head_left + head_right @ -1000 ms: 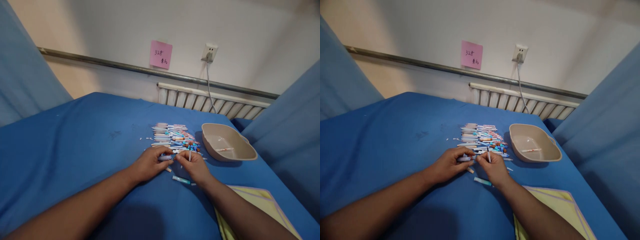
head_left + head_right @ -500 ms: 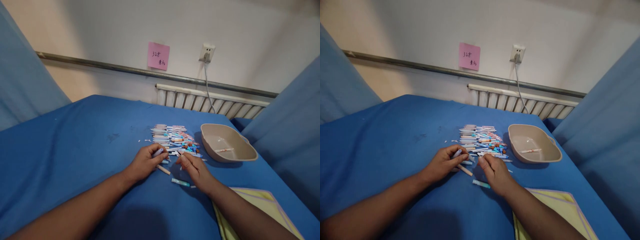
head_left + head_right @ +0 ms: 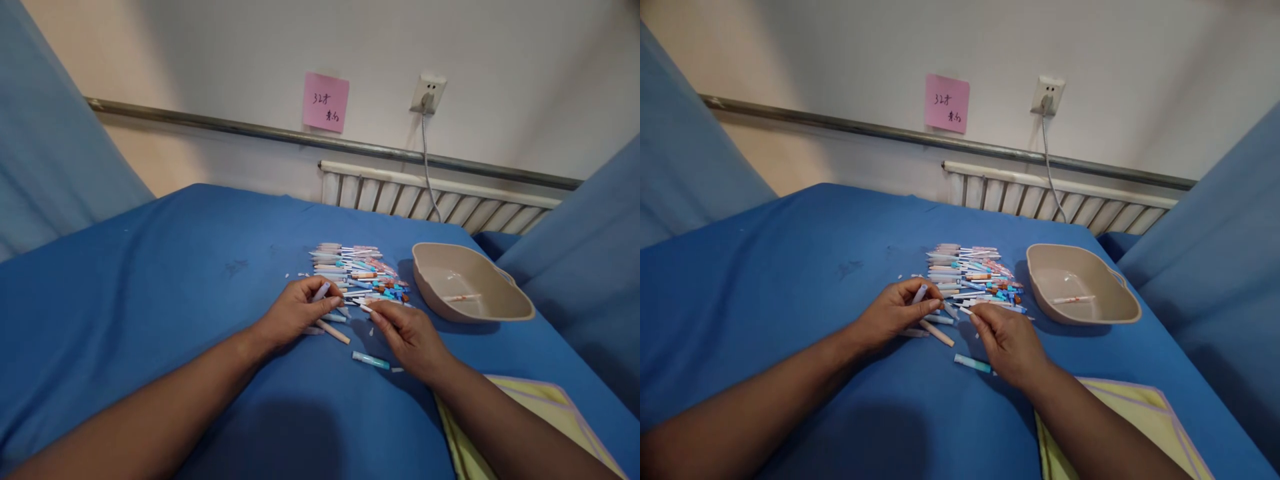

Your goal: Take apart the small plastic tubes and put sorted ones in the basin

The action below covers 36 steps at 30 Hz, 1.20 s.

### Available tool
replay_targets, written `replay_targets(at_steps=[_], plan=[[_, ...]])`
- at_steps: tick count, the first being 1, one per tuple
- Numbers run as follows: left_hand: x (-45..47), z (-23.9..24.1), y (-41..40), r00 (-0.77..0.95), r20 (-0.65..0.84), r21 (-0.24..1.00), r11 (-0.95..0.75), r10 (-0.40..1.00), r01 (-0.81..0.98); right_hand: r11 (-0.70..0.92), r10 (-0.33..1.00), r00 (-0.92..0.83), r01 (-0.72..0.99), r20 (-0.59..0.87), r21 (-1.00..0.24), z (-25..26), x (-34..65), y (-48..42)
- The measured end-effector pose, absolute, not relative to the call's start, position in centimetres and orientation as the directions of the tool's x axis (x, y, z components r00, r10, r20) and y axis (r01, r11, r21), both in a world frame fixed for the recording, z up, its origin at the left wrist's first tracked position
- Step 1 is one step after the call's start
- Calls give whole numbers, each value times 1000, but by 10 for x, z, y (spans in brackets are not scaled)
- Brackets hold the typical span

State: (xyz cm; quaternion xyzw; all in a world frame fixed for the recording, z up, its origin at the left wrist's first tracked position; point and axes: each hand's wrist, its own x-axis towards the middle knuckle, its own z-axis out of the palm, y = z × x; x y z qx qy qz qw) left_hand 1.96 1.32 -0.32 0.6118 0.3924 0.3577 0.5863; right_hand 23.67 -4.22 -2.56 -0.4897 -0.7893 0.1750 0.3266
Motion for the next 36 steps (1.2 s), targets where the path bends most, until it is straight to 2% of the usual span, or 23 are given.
replay_targets(at_steps=[16, 23, 29, 36], plan=[[22, -1, 11, 445, 1, 994, -48, 896, 94, 478, 877, -345, 701, 335, -529, -28, 237, -43], [22, -3, 9, 455, -42, 992, -19, 890, 128, 473, 880, -350, 707, 321, -526, -27, 236, -42], [22, -1, 11, 439, 44, 982, -120, 897, 146, 488, 871, -349, 688, 345, -537, -27, 237, -43], [22, -2, 12, 444, 35, 979, -119, 895, 163, 484, 872, -343, 710, 349, -511, -27, 237, -42]])
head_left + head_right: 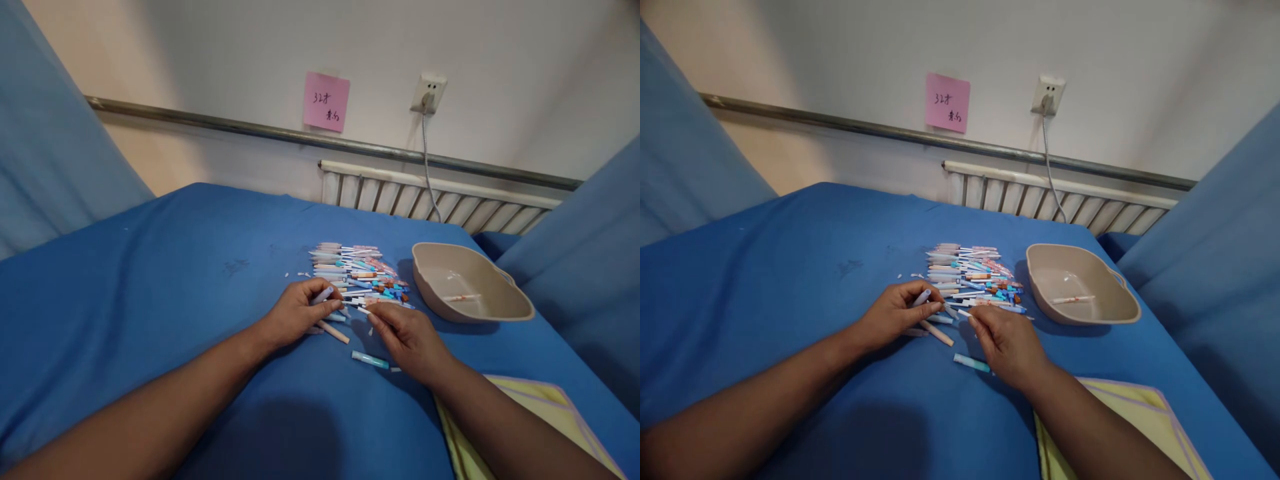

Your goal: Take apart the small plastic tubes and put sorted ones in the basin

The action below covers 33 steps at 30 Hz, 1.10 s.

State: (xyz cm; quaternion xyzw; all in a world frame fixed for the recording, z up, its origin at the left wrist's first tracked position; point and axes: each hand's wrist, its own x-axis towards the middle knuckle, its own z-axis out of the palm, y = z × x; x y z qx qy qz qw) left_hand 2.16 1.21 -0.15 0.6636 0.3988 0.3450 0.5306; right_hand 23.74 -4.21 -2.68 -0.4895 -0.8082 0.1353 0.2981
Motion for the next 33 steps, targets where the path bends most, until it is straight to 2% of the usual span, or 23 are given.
replay_targets(at_steps=[11, 21, 28, 33], plan=[[21, -3, 14, 444, 44, 983, -117, 895, 138, 479, 875, -346, 716, 339, -507, -28, 238, -43], [21, -6, 10, 469, -32, 982, -60, 882, 179, 478, 878, -368, 718, 307, -507, -25, 236, -44], [23, -6, 7, 521, -6, 964, -135, 854, 231, 496, 868, -414, 711, 274, -498, -21, 231, -48], [26, -7, 5, 520, -63, 990, -14, 852, 143, 507, 862, -397, 696, 315, -508, -25, 230, -51]])
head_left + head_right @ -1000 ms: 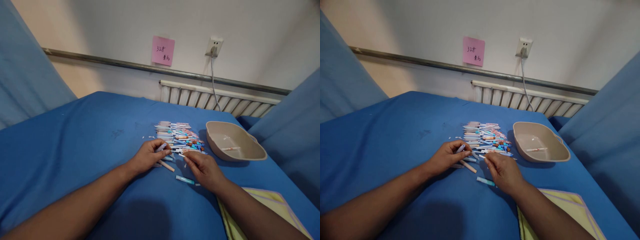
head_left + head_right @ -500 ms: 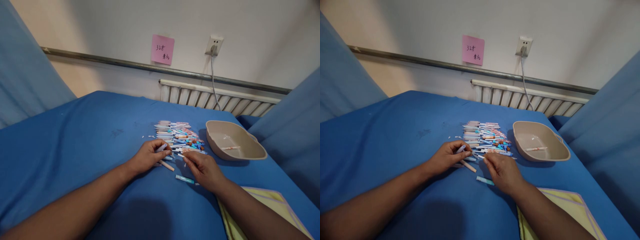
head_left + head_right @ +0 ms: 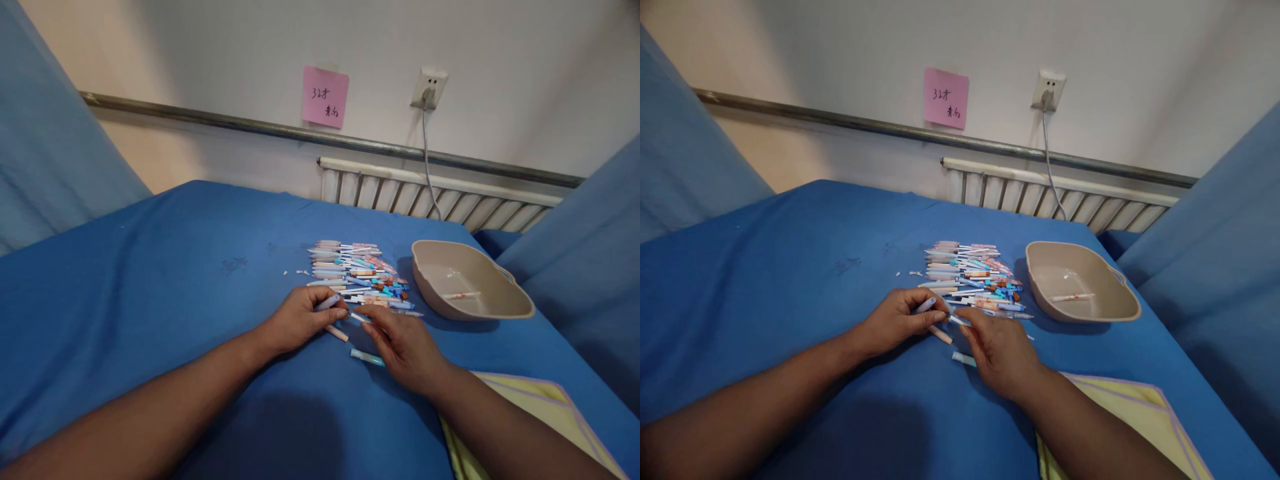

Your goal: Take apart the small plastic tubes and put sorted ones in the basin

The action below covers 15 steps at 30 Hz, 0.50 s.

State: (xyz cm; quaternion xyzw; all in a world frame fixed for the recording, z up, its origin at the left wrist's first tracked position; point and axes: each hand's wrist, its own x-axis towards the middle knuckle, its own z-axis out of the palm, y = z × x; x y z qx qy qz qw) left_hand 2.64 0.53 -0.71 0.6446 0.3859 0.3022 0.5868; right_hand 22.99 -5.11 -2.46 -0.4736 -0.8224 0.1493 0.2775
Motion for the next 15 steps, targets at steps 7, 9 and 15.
replay_targets(at_steps=[7, 9, 15], plan=[[29, -7, 5, 521, -110, 994, 101, 847, 46, 594, 804, -464, 633, 371, -497, -23, 230, -51], [30, -9, 5, 525, -124, 991, 135, 842, 19, 600, 800, -475, 639, 367, -481, -24, 231, -51], [27, -14, 7, 553, -143, 978, 202, 821, -47, 578, 816, -444, 614, 370, -537, -25, 231, -51]])
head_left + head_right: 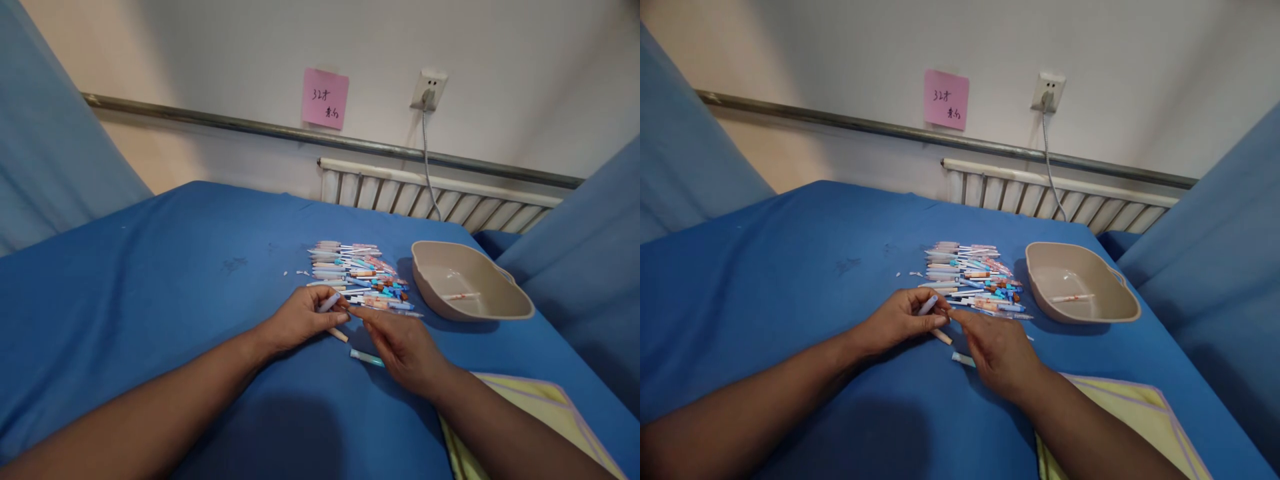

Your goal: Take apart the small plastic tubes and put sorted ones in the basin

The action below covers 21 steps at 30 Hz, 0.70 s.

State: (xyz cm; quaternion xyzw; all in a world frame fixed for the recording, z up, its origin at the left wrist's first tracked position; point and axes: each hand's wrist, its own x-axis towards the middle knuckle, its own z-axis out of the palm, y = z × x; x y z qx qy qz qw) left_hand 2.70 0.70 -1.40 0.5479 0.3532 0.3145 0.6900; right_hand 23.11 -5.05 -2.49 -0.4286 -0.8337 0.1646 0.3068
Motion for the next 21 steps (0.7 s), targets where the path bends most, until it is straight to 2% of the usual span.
replay_targets(at_steps=[4, 6, 8, 10, 14, 19, 21], plan=[[20, -9, 14, 582, -213, 915, 370, 785, -164, 506, 862, -304, 539, 405, -673, -24, 229, -49], [17, -7, 17, 615, -264, 844, 486, 743, -225, 435, 900, -227, 503, 371, -747, -25, 230, -47], [16, -6, 20, 625, -289, 818, 526, 725, -232, 361, 933, -178, 458, 314, -813, -28, 231, -45], [15, -8, 22, 605, -266, 875, 451, 751, -175, 308, 951, -163, 410, 264, -858, -30, 232, -43], [12, -13, 22, 574, -154, 988, 143, 804, 66, 294, 953, -192, 401, 235, -868, -29, 236, -41], [9, -13, 20, 568, -77, 963, -88, 819, 257, 327, 940, -243, 440, 240, -836, -22, 236, -42], [9, -13, 20, 569, 8, 930, -216, 822, 298, 347, 932, -266, 460, 246, -817, -20, 235, -43]])
